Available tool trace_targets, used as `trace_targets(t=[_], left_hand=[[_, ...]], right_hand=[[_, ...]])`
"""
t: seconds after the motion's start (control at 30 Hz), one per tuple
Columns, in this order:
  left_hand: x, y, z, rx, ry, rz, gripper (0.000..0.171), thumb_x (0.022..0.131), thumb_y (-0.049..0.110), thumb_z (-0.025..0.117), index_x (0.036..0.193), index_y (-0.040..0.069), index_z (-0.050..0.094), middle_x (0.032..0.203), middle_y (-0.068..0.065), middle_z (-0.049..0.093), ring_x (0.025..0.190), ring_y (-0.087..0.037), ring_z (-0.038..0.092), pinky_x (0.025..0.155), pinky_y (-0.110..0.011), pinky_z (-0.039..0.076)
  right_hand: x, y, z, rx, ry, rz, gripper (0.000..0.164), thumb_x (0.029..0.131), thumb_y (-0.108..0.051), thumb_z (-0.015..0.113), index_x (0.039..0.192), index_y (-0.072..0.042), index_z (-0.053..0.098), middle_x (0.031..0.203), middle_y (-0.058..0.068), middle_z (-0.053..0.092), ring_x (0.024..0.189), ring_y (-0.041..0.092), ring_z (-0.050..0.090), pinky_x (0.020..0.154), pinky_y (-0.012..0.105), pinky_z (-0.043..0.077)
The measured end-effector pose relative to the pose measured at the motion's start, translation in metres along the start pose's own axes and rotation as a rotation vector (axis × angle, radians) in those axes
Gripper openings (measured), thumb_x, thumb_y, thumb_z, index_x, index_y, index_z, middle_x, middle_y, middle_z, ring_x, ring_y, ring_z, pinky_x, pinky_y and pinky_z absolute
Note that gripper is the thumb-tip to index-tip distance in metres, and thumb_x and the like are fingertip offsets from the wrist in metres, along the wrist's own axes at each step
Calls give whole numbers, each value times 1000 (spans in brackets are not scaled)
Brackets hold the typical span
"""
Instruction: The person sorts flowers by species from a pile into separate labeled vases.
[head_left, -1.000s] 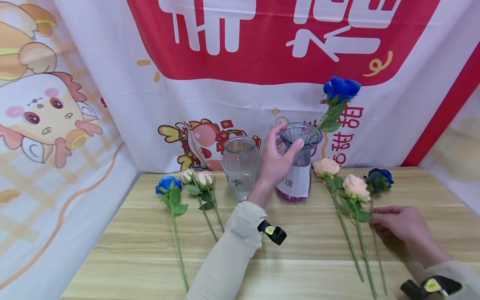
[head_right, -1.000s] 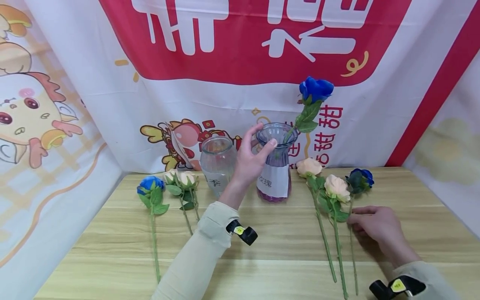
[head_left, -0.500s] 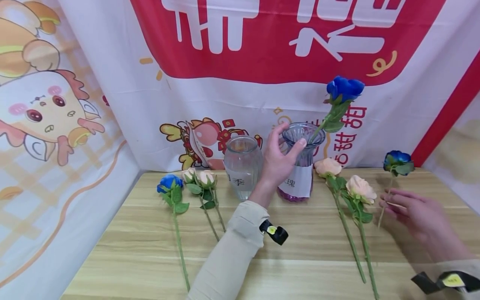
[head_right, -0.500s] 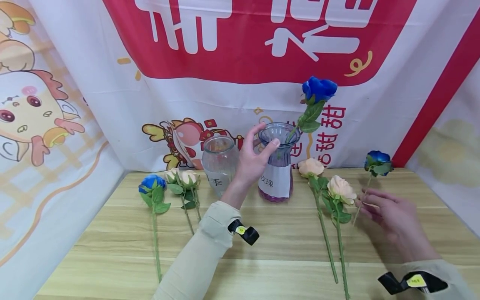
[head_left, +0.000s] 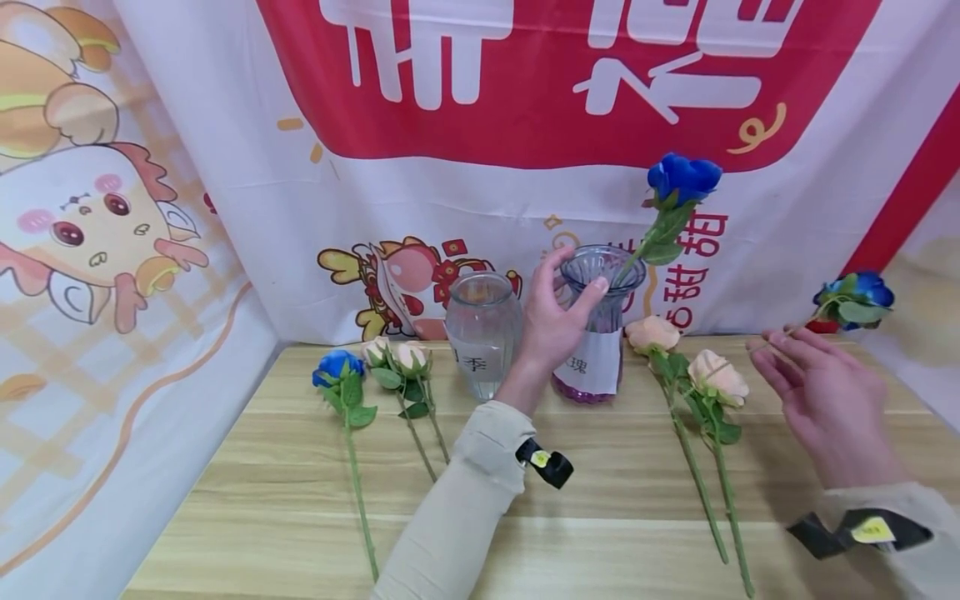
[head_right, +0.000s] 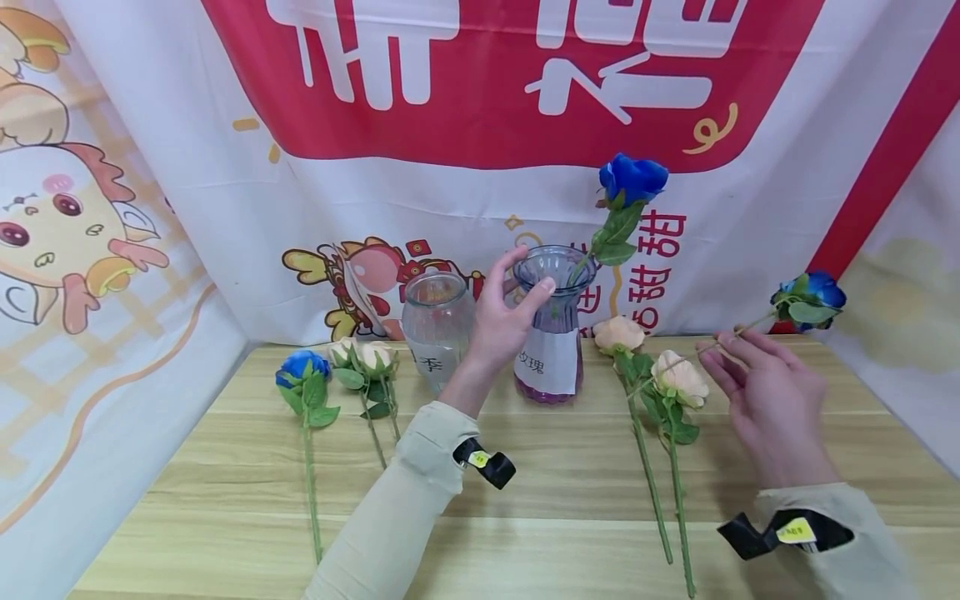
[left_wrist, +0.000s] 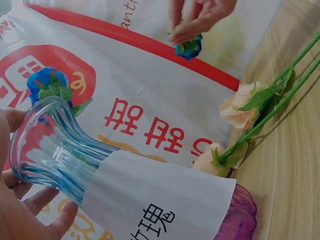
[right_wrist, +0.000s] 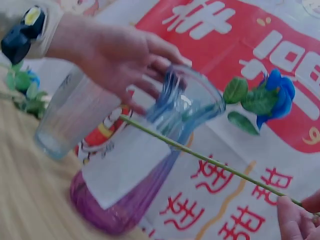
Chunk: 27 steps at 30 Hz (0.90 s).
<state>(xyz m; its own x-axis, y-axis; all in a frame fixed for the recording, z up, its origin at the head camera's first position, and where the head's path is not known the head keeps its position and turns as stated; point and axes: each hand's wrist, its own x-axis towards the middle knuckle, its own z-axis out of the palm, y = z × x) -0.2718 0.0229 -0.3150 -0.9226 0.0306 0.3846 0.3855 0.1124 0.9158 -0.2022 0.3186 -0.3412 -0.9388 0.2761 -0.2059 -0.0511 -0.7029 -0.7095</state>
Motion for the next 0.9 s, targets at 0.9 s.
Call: trace_targets(t=[0.9], left_hand=[[1,-1,1,-22,8,-11,63,98,34,73,155,29,48,164,1,46,146,-32,50,116,-55,51]], right_hand=[[-7,-17,85,497,124,-201,21,98,-4,72,113,-15,62,100,10,74,94,32,82,84,38,67]])
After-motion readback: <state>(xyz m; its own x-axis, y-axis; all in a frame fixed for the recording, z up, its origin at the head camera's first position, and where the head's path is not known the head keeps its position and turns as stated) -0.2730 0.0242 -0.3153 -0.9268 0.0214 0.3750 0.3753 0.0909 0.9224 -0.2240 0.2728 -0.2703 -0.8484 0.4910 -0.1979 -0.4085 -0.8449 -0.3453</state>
